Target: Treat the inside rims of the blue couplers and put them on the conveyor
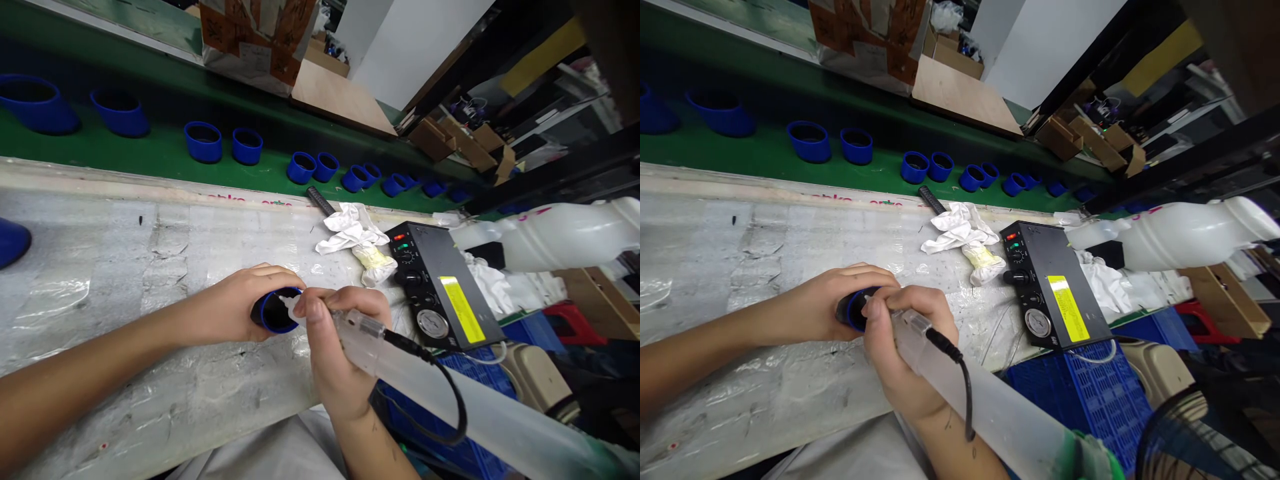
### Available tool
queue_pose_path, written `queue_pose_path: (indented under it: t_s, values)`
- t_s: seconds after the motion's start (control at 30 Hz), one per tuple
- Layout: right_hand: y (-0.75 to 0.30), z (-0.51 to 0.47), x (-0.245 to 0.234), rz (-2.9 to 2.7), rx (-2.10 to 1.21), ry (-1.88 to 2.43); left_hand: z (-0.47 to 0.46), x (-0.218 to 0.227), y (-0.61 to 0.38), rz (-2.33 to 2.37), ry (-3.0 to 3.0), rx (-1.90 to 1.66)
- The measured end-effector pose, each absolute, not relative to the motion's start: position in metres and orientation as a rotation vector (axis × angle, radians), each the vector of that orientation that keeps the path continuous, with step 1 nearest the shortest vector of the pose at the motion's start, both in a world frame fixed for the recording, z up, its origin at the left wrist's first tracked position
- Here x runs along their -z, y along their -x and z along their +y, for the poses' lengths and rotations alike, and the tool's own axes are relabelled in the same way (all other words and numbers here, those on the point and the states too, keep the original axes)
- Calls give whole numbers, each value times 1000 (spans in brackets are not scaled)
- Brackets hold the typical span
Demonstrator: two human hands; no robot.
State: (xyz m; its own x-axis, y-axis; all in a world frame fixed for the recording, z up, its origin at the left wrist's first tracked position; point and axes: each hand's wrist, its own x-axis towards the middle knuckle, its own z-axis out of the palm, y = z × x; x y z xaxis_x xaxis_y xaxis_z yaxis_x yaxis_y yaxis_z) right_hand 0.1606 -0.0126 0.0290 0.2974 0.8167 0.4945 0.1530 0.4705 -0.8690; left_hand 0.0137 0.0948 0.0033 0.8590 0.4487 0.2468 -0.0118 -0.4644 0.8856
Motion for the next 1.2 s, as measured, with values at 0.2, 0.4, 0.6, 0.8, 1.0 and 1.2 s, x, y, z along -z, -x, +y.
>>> queue_pose_path:
  t_s: [0.2, 0.4, 0.6, 0.8, 1.0, 1.2]
  values:
    - [-166, -10, -24, -1185, -505, 983, 94, -2, -13, 348, -2016, -549]
    - [-169, -6, -24, -1152, -489, 981, 94, 2, -12, 361, -2027, -538]
    - [-171, -10, -24, -1137, -453, 1007, 95, 2, -13, 363, -2014, -535]
    - [-172, -17, -26, -1131, -435, 1085, 95, 3, -12, 381, -2028, -534]
    - [-174, -27, -25, -1120, -404, 1165, 90, 4, -15, 411, -2038, -543]
    - [-183, -46, -4, -871, -282, 1402, 117, -38, 38, 833, -2170, -656]
